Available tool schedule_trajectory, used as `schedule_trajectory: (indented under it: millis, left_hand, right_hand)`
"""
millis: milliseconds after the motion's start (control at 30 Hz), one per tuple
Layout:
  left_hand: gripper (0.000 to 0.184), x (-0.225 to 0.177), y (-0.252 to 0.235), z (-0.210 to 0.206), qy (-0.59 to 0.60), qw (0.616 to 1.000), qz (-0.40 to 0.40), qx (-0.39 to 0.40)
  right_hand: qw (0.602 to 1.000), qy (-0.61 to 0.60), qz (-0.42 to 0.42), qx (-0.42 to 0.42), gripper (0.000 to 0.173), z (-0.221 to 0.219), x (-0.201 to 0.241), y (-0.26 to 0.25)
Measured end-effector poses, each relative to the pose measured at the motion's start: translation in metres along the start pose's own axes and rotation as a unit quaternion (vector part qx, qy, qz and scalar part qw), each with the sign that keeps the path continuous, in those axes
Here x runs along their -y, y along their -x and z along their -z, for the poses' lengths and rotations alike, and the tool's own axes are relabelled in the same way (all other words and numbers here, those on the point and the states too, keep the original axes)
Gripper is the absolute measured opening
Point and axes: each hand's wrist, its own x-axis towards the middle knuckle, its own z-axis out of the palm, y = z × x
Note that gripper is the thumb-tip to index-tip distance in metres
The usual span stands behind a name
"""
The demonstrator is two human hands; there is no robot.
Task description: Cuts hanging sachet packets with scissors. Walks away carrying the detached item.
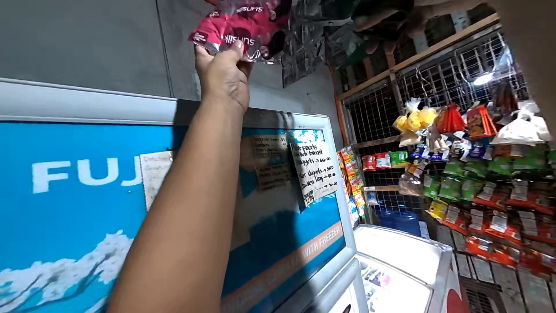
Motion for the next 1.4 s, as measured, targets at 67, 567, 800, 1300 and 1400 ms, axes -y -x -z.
schedule_trajectory:
  millis: [67, 567, 800, 1300, 1400]
  left_hand:
    - [0.061, 0.0, 0.001, 0.0, 0.0, 1.0, 0.004, -0.003]
    - [0.063, -0.003, 0.0, 0.005, -0.011, 1.0, -0.006, 0.011]
    - [0.061, -0.003, 0.001, 0.006, -0.012, 1.0, -0.003, 0.016]
    - [0.06, -0.001, 0.002, 0.006, 0.0, 1.0, -0.001, 0.011]
    - [0.061, 0.0, 0.001, 0.007, -0.004, 1.0, 0.003, 0.012]
  right_hand:
    - [0.994, 0.028, -0.041, -0.1, 0.025, -0.028, 0.02, 0.012]
    - [0.994, 0.089, -0.017, -0.06, 0.033, -0.038, 0.035, -0.004]
    - [0.995, 0.079, -0.008, -0.061, 0.026, -0.04, 0.036, -0.009]
    - [0.988, 0.131, -0.008, -0.079, 0.034, -0.042, 0.036, -0.011]
    - [0.987, 0.141, -0.002, -0.076, 0.032, -0.041, 0.035, -0.011]
